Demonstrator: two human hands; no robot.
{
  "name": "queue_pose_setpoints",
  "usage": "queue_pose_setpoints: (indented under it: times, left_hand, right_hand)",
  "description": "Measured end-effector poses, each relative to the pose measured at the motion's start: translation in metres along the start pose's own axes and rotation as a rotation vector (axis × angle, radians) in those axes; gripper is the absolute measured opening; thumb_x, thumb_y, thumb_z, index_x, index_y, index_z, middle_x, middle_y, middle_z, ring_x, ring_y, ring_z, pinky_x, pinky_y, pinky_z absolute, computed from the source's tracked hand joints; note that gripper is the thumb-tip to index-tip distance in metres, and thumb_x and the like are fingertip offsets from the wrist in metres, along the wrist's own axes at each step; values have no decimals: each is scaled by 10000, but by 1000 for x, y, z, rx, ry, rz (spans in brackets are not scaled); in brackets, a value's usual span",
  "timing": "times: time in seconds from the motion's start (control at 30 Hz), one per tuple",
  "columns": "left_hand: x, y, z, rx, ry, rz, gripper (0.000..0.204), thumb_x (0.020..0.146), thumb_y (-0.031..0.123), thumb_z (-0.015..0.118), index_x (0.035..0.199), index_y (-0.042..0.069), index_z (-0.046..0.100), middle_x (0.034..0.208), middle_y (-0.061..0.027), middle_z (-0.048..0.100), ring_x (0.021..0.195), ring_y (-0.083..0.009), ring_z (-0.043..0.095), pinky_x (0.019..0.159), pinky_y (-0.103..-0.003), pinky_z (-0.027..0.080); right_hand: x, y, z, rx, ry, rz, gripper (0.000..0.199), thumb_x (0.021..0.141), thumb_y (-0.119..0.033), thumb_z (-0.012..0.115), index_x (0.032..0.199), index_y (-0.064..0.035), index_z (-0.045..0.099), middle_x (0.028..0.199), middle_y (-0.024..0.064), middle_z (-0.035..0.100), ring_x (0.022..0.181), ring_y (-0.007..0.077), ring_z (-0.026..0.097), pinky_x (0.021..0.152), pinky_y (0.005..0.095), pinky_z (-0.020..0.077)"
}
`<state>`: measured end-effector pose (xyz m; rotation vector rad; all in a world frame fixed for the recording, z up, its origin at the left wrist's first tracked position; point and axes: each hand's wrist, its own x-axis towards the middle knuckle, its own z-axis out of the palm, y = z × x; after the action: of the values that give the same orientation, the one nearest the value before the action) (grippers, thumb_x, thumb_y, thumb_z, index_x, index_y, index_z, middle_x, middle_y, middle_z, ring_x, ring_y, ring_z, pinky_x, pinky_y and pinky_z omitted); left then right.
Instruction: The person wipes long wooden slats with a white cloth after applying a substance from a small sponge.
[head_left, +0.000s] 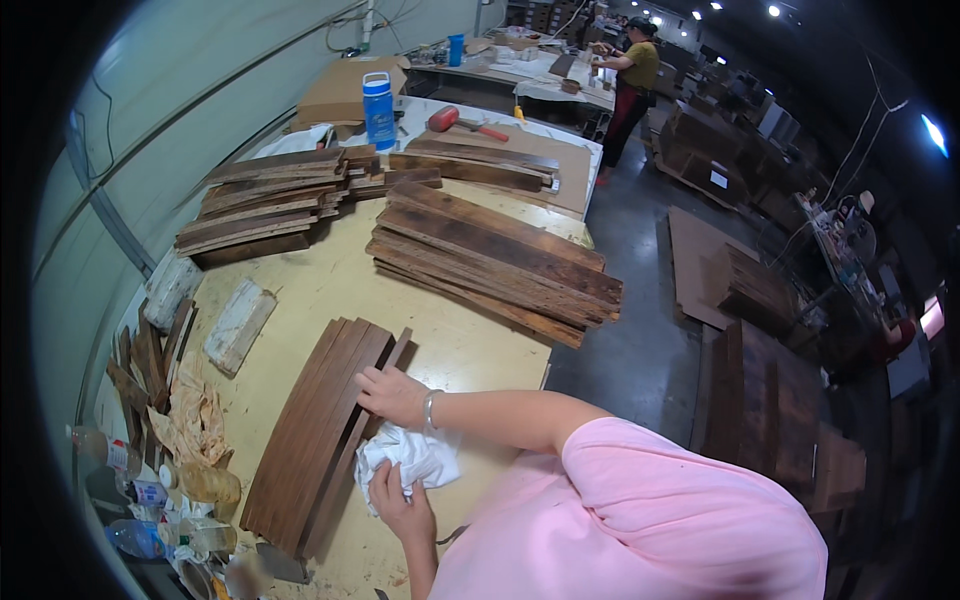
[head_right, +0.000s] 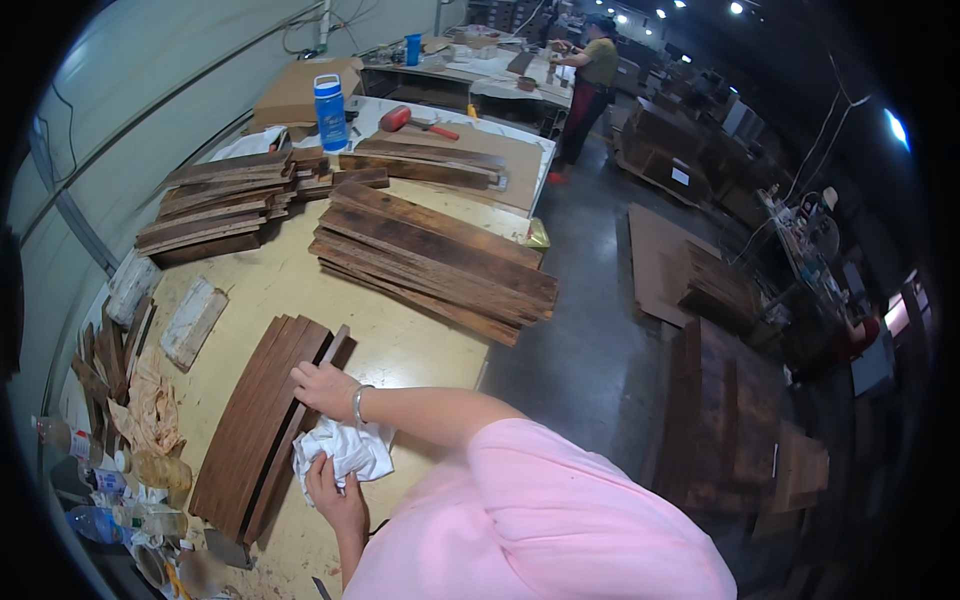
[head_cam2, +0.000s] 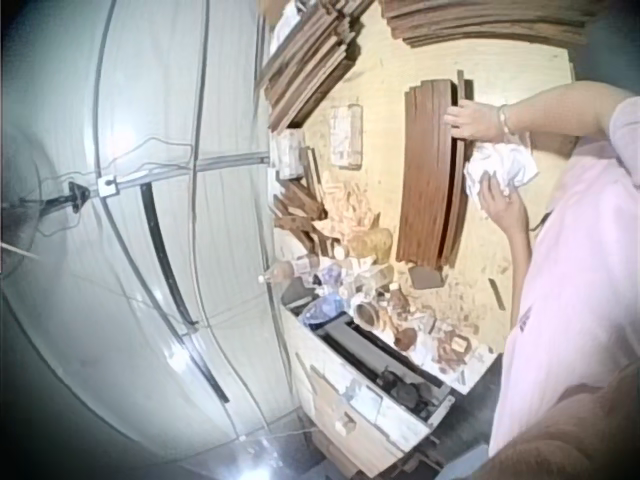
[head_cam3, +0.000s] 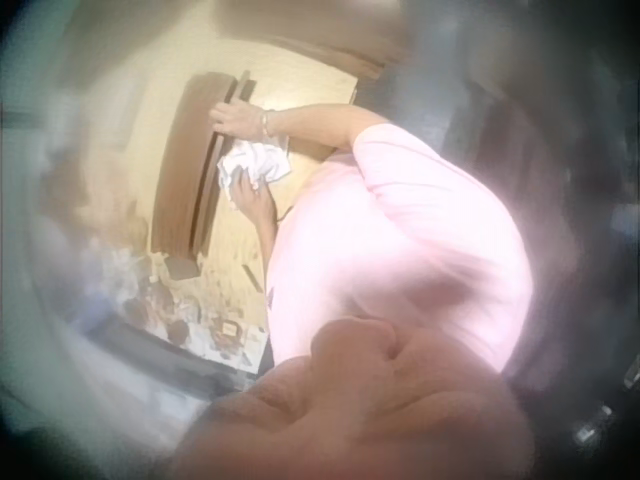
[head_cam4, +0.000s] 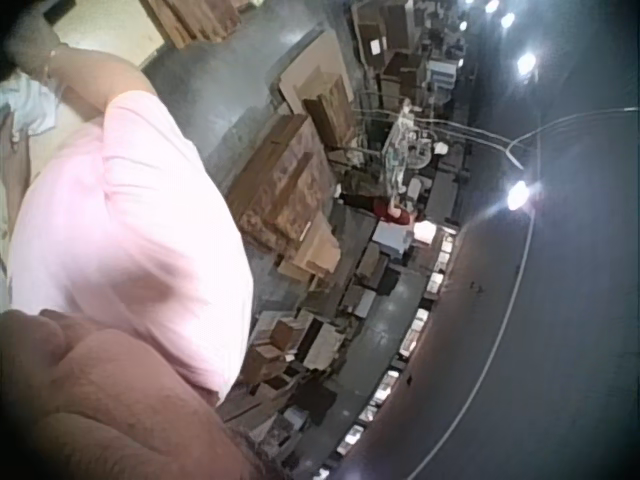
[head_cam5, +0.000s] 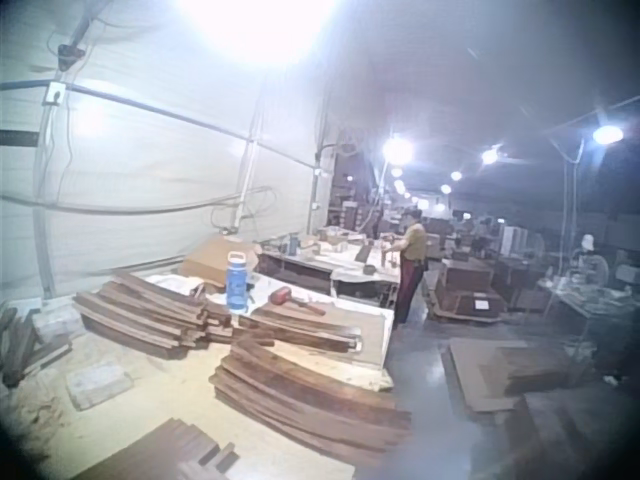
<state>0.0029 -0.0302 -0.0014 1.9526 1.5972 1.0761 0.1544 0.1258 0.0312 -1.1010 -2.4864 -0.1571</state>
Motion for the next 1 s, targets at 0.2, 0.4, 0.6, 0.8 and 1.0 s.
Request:
queue_pose_setpoints:
  times: [0.2,0.4,0.6,0.8,1.0]
  left_hand:
    - [-2,-2,3,-11,14,-21,397,698,-4,690,1087,-10,611,1218,-158,552,1152,-361,478,994,-451,369]
    - [-4,-10,6,-39,18,-18,391,697,0,692,1080,-3,612,1214,-155,553,1155,-360,473,993,-452,374]
    - [-3,-9,2,-103,-56,-52,484,696,1,678,1170,-19,582,1216,-165,553,1166,-344,479,1004,-428,378]
    - [63,38,-30,-131,-82,-66,453,737,9,657,1181,-34,580,1166,-175,585,1098,-310,551,978,-393,414]
    - [231,60,18,-75,-143,-67,292,864,44,628,1144,-36,601,1119,-147,614,1017,-257,598,901,-347,465]
  right_hand:
    - [-4,5,-3,145,-60,74,177,684,-108,663,827,-50,575,943,104,491,963,271,514,712,371,481]
    - [-41,16,-49,375,215,221,229,708,-47,649,919,-38,560,1001,134,518,982,304,546,755,391,505]
    - [-141,50,-146,442,325,527,131,768,-32,661,883,-48,600,904,114,551,825,277,596,706,346,503]
    - [-255,97,-206,523,757,1164,149,799,-26,674,868,-42,544,876,48,542,738,124,564,615,263,478]
    - [-285,126,-220,1506,599,1663,555,923,-436,605,1207,27,489,1143,134,556,1047,258,578,921,409,475]
